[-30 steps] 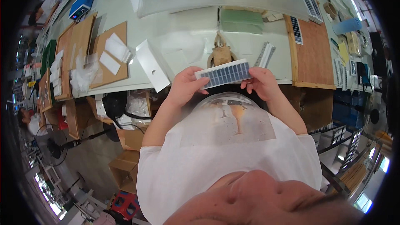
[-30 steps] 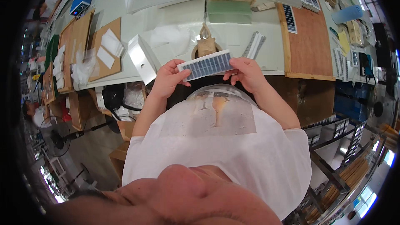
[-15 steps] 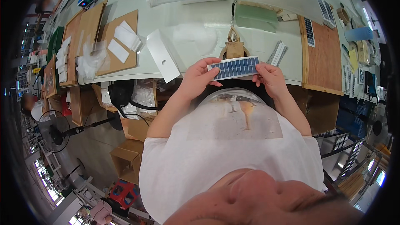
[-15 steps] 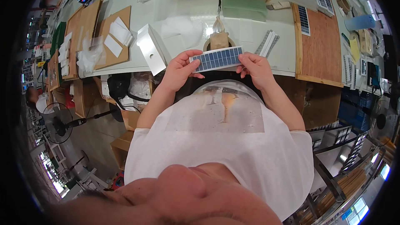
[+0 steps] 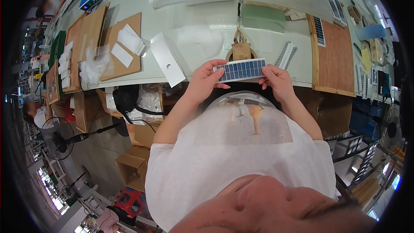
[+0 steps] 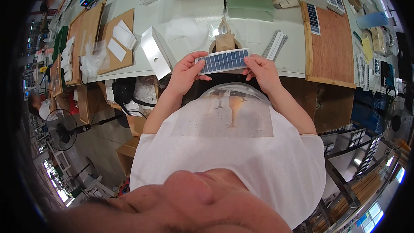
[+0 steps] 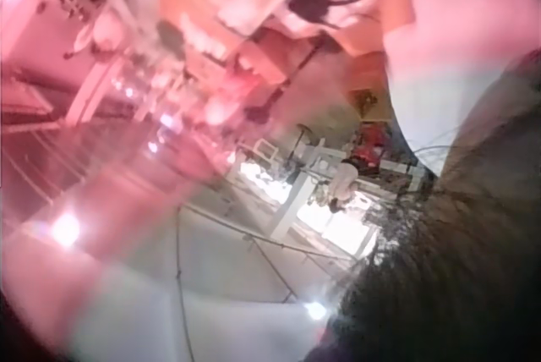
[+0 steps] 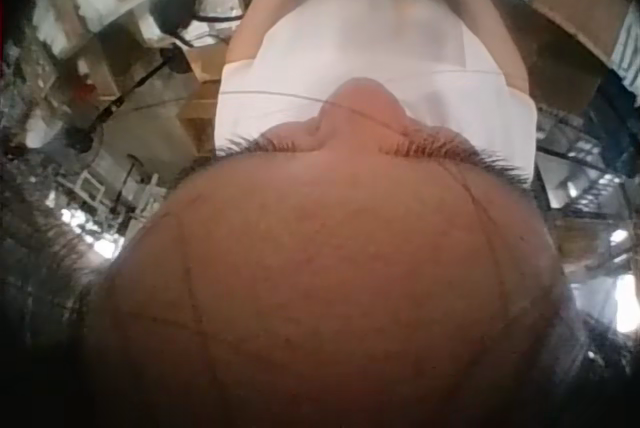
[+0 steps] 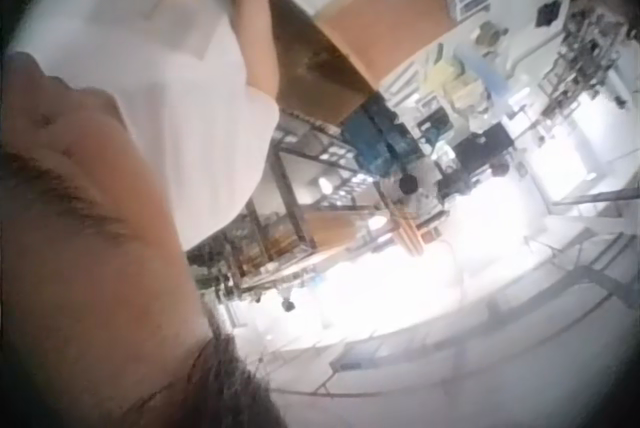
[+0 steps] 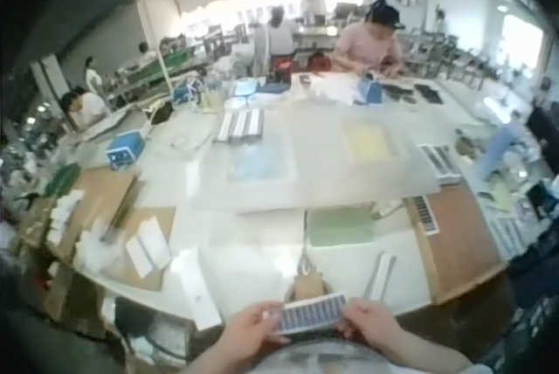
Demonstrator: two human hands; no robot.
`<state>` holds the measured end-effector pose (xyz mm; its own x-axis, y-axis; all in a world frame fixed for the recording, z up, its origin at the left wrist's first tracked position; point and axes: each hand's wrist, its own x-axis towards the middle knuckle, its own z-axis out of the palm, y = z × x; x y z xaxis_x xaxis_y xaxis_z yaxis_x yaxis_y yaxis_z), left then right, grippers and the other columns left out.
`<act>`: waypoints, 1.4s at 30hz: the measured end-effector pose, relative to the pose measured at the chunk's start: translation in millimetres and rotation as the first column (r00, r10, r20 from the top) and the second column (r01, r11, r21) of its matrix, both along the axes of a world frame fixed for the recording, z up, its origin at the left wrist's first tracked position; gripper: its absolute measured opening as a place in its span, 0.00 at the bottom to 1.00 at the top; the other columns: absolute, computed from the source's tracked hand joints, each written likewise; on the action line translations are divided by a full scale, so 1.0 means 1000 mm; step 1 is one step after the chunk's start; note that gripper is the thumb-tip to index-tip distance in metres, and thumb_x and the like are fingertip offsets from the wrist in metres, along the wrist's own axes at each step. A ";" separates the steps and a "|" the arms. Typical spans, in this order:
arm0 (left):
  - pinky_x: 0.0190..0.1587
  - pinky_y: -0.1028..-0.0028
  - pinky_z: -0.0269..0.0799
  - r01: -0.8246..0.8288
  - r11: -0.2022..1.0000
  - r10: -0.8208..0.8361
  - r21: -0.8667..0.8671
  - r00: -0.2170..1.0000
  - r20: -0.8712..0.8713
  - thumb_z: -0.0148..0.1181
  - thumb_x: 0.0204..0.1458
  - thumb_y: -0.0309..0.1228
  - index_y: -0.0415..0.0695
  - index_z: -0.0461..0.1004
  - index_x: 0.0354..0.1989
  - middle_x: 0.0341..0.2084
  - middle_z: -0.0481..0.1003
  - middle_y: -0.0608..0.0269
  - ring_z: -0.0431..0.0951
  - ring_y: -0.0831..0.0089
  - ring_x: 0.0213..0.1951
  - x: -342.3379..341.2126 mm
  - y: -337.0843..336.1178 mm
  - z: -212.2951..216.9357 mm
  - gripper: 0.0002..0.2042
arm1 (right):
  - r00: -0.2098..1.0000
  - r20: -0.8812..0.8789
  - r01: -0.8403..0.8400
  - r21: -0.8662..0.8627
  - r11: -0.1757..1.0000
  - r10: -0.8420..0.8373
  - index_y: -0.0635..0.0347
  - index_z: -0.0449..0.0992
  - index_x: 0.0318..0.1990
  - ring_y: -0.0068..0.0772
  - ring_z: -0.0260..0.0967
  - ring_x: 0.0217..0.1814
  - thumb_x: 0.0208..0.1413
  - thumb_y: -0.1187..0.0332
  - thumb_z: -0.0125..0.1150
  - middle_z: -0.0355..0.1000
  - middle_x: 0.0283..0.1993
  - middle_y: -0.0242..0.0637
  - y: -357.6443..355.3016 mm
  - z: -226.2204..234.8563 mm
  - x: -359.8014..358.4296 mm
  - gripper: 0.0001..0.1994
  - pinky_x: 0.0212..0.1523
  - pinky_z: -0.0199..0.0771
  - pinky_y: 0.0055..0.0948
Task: Assembling small solar panel units by placing panels into white plastic housings at a factory workbench.
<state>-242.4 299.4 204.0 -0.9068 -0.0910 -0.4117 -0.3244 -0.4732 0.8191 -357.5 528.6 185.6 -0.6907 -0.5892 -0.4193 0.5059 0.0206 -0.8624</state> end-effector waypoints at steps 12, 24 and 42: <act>0.33 0.74 0.80 -0.115 0.989 0.120 -0.091 0.992 0.043 0.50 0.59 0.25 0.38 0.60 0.56 0.36 0.74 0.59 0.77 0.74 0.36 -0.001 -0.002 -0.010 0.17 | 0.989 0.031 0.147 -0.140 0.979 -0.144 0.62 0.66 0.49 0.26 0.72 0.27 0.59 0.73 0.50 0.72 0.33 0.37 0.001 -0.012 -0.006 0.11 0.23 0.73 0.22; 0.24 0.79 0.75 -0.177 0.956 0.207 -0.232 0.972 0.109 0.62 0.52 0.27 0.36 0.64 0.47 0.31 0.77 0.56 0.77 0.75 0.25 -0.008 -0.004 -0.024 0.17 | 0.987 -0.023 0.156 0.005 0.988 -0.156 0.63 0.67 0.48 0.20 0.69 0.23 0.53 0.77 0.61 0.71 0.30 0.33 -0.012 -0.013 -0.013 0.15 0.21 0.70 0.18; 0.24 0.81 0.70 -0.007 0.850 0.056 -0.528 0.995 0.077 0.67 0.48 0.31 0.39 0.69 0.36 0.22 0.72 0.68 0.71 0.83 0.24 -0.033 0.014 -0.002 0.13 | 0.998 0.058 -0.039 0.083 0.996 0.035 0.62 0.73 0.45 0.14 0.58 0.14 0.50 0.76 0.63 0.68 0.22 0.26 0.038 0.004 -0.056 0.14 0.13 0.53 0.15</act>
<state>-275.5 313.3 201.6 -0.8627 -0.3443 -0.3703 -0.3976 0.0094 0.9175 -413.4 566.7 189.2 -0.6429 -0.5752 -0.5058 0.5513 0.1111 -0.8269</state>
